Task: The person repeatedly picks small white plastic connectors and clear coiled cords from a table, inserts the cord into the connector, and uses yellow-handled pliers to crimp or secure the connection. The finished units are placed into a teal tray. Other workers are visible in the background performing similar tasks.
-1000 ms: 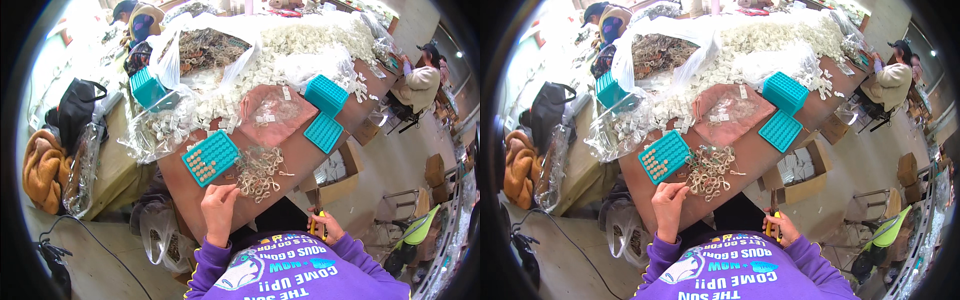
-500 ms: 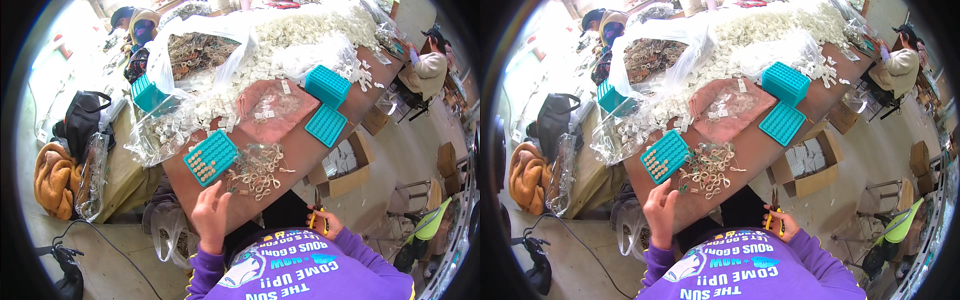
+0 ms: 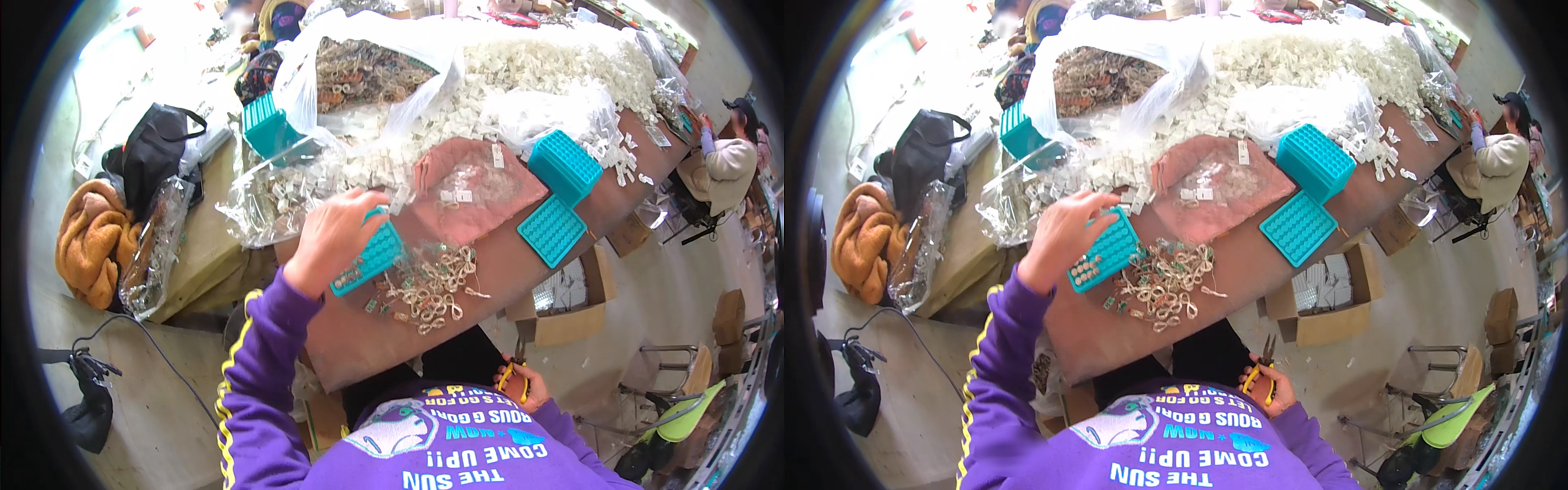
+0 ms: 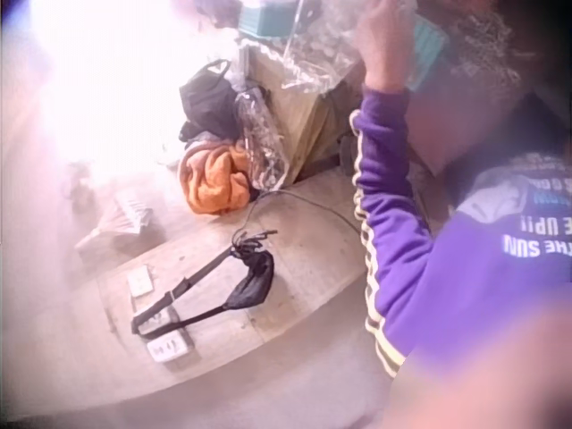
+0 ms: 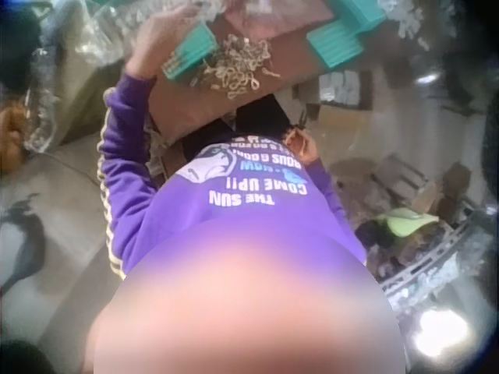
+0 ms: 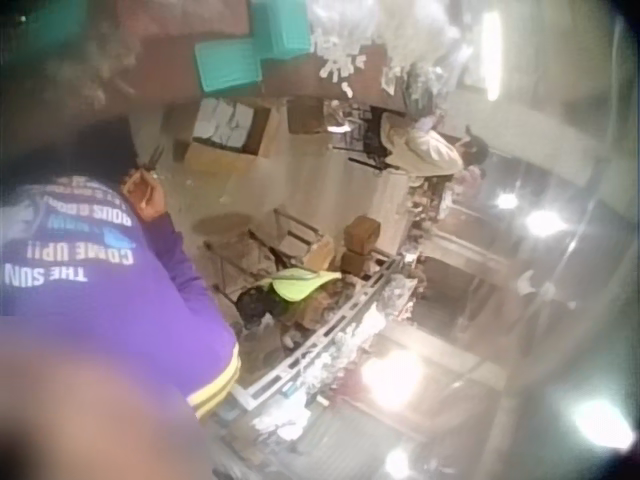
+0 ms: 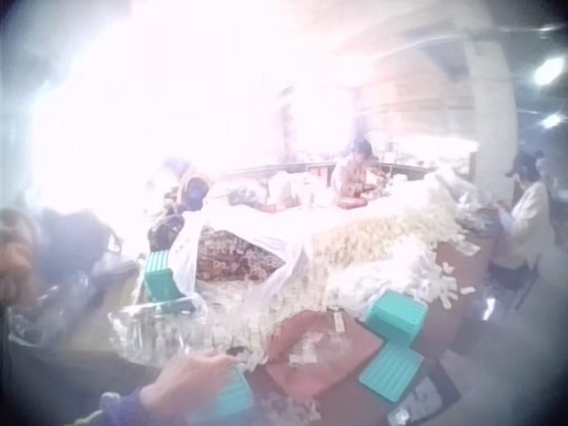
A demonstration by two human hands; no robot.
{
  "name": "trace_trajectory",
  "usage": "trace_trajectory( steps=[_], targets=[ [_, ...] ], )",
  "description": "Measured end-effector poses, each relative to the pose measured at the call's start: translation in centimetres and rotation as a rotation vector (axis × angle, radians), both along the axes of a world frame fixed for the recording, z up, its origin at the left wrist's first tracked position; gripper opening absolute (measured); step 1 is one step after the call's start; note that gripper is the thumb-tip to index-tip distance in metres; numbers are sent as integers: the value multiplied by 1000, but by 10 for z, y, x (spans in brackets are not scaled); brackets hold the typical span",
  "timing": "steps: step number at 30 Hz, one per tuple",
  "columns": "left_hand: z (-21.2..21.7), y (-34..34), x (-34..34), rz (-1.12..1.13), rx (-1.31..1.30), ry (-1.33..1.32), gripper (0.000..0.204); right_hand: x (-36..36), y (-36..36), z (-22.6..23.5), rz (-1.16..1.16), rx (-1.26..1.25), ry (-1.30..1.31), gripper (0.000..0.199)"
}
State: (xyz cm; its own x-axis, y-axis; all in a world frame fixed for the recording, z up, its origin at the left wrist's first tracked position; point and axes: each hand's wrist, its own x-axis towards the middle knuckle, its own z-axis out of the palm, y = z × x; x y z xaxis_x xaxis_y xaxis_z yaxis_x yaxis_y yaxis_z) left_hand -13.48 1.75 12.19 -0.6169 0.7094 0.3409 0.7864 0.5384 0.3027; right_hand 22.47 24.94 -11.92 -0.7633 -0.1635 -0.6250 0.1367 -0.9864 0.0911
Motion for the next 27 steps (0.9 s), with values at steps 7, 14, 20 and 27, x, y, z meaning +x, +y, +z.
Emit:
trace_trajectory(
  steps=[7,14,20,27],
  targets=[
    [-25,52,-43,-399,4,-119,24,4,-3,5,-46,73,-6,36],
    [-53,98,-74,-511,-73,-57,27,3,-2,8,-29,93,1,39],
    [-74,123,-88,-407,-278,91,23,-6,-7,27,-107,377,-77,43],
    [-81,137,-74,-217,-358,60,18,-64,49,146,60,1757,74,45]
  ],
)
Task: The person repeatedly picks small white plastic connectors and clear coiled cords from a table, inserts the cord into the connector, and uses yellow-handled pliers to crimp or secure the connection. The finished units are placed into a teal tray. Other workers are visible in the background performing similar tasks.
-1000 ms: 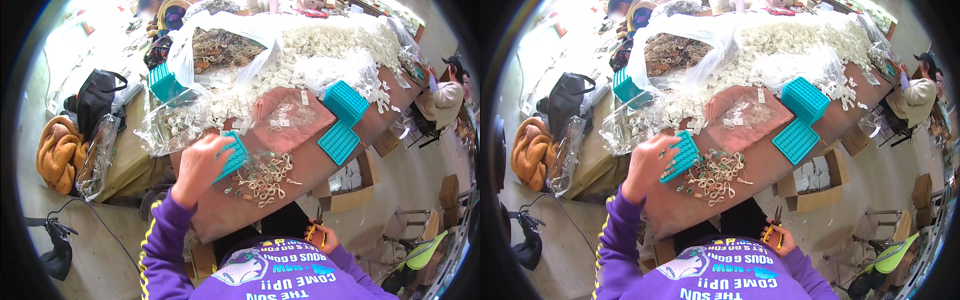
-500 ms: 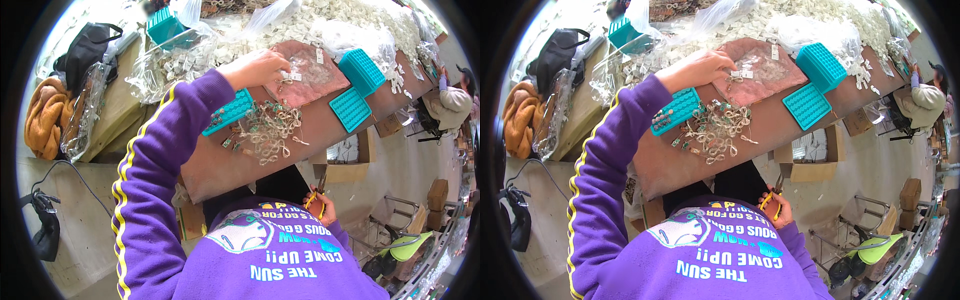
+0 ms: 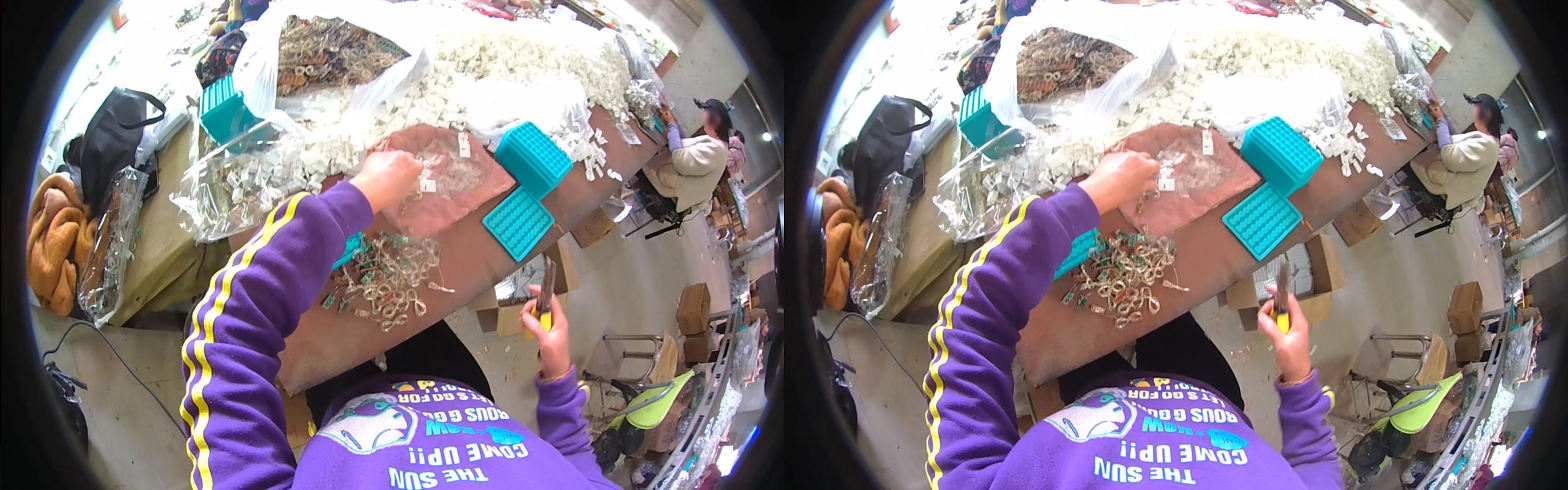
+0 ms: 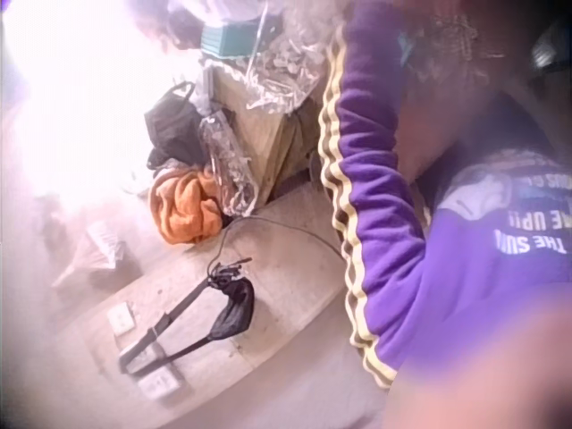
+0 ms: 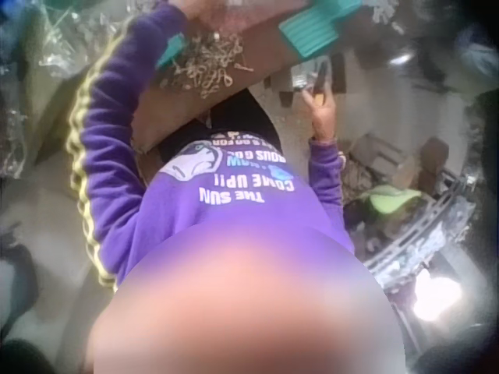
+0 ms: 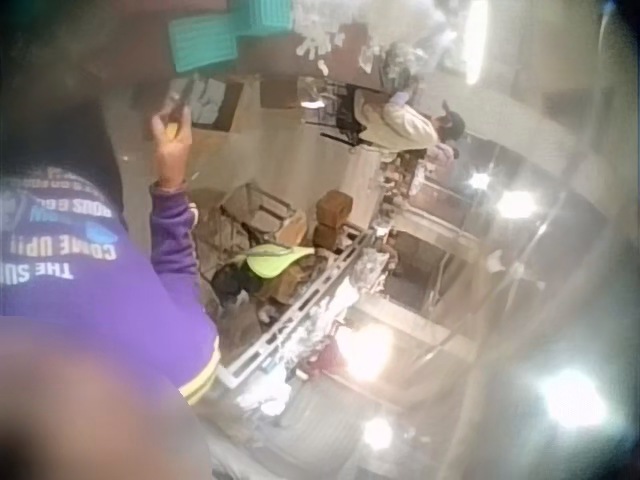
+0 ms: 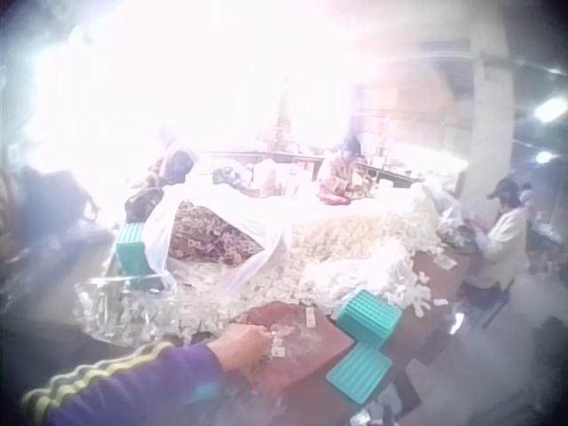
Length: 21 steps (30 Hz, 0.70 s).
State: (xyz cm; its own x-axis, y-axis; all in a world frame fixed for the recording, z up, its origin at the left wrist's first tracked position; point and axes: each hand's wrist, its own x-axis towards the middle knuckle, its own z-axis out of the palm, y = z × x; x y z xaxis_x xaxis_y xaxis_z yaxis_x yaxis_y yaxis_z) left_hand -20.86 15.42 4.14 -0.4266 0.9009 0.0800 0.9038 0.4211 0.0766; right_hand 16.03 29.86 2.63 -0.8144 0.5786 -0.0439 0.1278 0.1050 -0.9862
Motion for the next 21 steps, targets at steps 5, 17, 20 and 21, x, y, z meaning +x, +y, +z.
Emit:
trace_trajectory(
  steps=[5,17,20,21],
  targets=[
    [-4,-4,3,13,49,68,15,-105,48,47,118,663,15,45],
    [-7,-17,4,13,114,-43,15,-369,76,46,173,1079,-396,45],
    [-8,-20,2,-10,178,-75,14,-389,75,36,147,1264,-535,46],
    [-8,-21,2,-23,217,-71,13,-392,75,33,155,1263,-554,46]
  ],
)
